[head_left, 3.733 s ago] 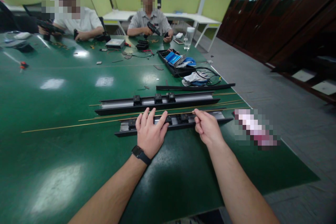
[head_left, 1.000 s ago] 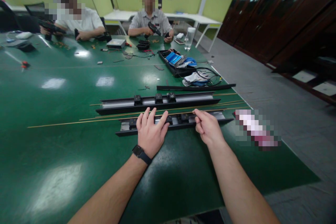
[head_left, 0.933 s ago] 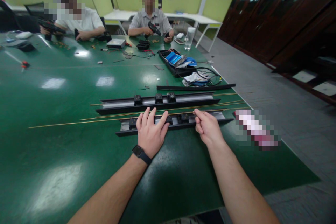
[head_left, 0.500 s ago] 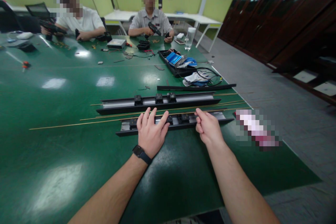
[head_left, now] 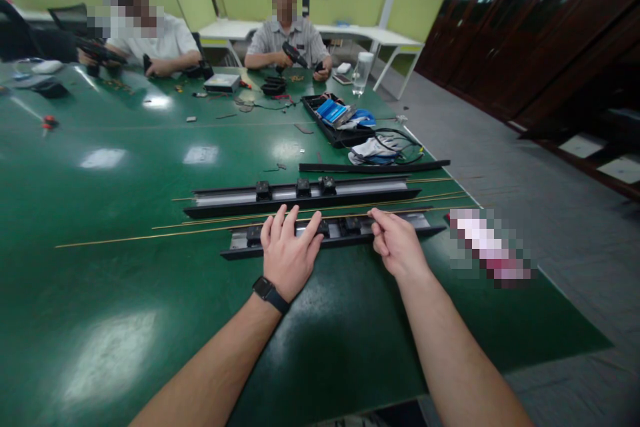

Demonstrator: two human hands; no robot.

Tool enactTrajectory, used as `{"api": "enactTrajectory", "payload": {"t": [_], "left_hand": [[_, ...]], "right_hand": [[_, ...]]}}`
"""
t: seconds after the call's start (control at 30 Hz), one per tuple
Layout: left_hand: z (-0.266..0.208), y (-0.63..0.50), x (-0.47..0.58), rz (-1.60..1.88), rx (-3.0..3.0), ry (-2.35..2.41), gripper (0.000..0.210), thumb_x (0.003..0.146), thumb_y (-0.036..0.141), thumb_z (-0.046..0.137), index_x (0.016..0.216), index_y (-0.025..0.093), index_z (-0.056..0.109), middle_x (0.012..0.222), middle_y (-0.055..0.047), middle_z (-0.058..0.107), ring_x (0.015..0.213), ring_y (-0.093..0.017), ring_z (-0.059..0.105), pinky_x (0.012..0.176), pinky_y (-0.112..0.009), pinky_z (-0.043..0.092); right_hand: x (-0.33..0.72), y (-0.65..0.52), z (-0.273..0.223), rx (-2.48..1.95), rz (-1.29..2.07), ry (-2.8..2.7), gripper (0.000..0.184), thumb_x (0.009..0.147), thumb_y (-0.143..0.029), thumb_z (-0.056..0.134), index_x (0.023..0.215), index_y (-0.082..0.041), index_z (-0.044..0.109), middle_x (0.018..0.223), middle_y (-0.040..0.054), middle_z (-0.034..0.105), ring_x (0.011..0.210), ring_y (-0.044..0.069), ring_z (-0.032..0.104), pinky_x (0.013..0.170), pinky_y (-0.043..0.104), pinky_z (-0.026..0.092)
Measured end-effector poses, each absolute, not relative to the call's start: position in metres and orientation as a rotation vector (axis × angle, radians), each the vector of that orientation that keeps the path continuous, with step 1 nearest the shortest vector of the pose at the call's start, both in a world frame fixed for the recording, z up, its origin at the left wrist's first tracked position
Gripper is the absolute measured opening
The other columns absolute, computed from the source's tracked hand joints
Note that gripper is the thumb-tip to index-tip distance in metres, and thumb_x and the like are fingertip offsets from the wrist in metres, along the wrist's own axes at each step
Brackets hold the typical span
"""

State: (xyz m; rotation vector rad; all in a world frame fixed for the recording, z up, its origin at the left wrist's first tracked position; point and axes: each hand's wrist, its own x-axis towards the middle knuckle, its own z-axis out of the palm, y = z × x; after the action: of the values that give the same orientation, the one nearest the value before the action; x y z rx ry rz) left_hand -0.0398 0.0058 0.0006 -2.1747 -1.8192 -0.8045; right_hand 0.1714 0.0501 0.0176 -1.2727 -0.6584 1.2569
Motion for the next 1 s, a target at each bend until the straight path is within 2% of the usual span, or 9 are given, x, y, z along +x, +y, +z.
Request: {"api": "enactTrajectory", "payload": {"t": [0.67, 1.0], "left_hand": [[0.0018, 0.0051, -0.0394, -0.836, -2.179, -1.820, 0.042, 0.094, 0.040, 0.057, 0.136, 0.039, 0.059, 0.148, -0.010, 0.052, 0.145, -0.033, 0.035, 0.117, -0.054, 0.025], [0.0014, 0.0051, -0.0396, -0.827, -2.182, -1.820, 0.042, 0.095, 0.041, 0.056, 0.136, 0.039, 0.059, 0.147, -0.010, 0.052, 0.145, -0.033, 0.035, 0.117, -0.055, 0.025]], "right_hand": [[0.1684, 0.0516, 0.0148, -1.316, 1.189, -0.630, 0.035, 0.075, -0.043, 0.082, 0.074, -0.017, 0.059, 0.048, -0.0061, 0.049, 0.026, 0.003, 0.031, 0.024, 0.015, 0.018], [0.1701, 0.0496, 0.0190, -1.295, 1.241, -0.624, 0.033, 0.075, -0.043, 0.082, 0.079, -0.015, 0.064, 0.050, -0.0047, 0.053, 0.025, 0.002, 0.031, 0.024, 0.015, 0.016]]}}
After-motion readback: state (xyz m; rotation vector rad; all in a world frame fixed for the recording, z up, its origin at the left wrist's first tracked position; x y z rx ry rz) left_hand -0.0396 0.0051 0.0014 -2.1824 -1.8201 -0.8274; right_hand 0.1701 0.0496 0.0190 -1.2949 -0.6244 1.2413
